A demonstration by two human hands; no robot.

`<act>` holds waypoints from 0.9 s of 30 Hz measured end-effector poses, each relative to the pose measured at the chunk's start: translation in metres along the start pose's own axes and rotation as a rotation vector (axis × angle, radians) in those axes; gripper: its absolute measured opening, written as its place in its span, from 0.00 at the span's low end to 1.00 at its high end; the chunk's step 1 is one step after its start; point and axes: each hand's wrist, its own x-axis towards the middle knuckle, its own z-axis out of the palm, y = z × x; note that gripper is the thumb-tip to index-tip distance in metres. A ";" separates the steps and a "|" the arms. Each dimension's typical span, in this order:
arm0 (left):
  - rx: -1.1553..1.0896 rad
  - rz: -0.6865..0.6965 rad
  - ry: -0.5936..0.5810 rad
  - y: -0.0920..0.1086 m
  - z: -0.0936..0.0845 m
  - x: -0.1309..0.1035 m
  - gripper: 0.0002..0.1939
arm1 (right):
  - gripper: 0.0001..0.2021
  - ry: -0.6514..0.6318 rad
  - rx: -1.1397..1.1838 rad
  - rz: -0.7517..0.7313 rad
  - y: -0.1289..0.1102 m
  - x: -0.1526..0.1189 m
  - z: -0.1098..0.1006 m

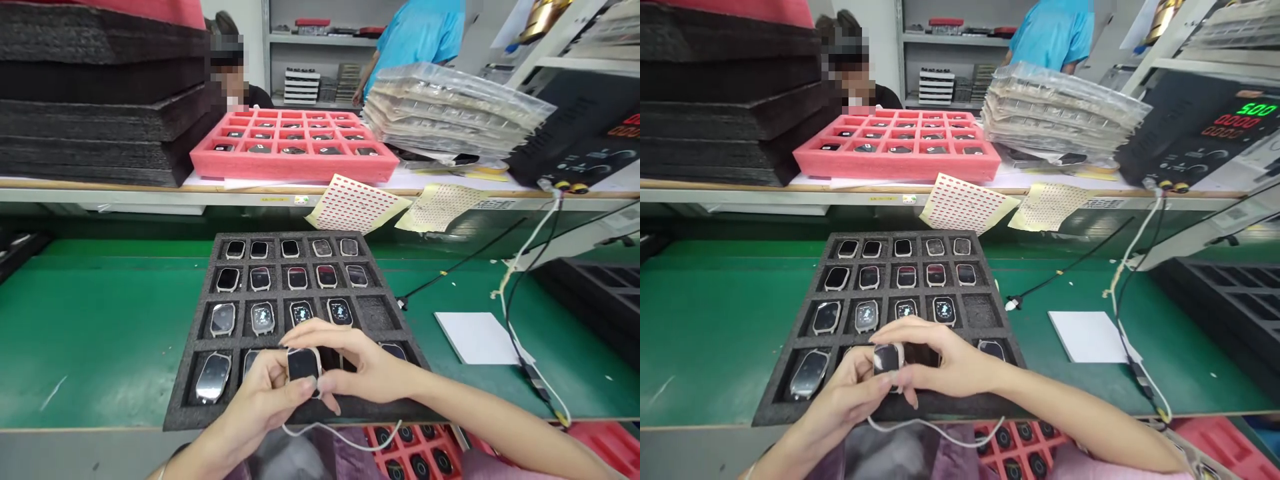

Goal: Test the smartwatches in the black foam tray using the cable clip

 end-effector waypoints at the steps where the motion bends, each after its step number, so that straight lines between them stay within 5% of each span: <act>1: 0.003 -0.008 -0.008 0.000 -0.002 -0.001 0.16 | 0.18 -0.016 0.057 0.010 -0.001 0.000 0.000; 15: 0.005 0.001 -0.141 -0.011 -0.012 0.000 0.18 | 0.15 -0.015 0.226 -0.063 0.003 0.003 0.001; 19: -0.031 0.065 -0.004 -0.012 -0.007 0.002 0.14 | 0.17 -0.019 0.027 -0.098 0.003 0.002 -0.005; 23: 0.171 0.184 0.132 -0.008 0.002 0.004 0.10 | 0.29 0.024 -0.342 -0.105 -0.004 -0.003 -0.006; 27: 0.361 0.110 0.099 -0.008 0.002 0.004 0.12 | 0.19 0.074 -0.757 -0.100 -0.014 -0.009 -0.001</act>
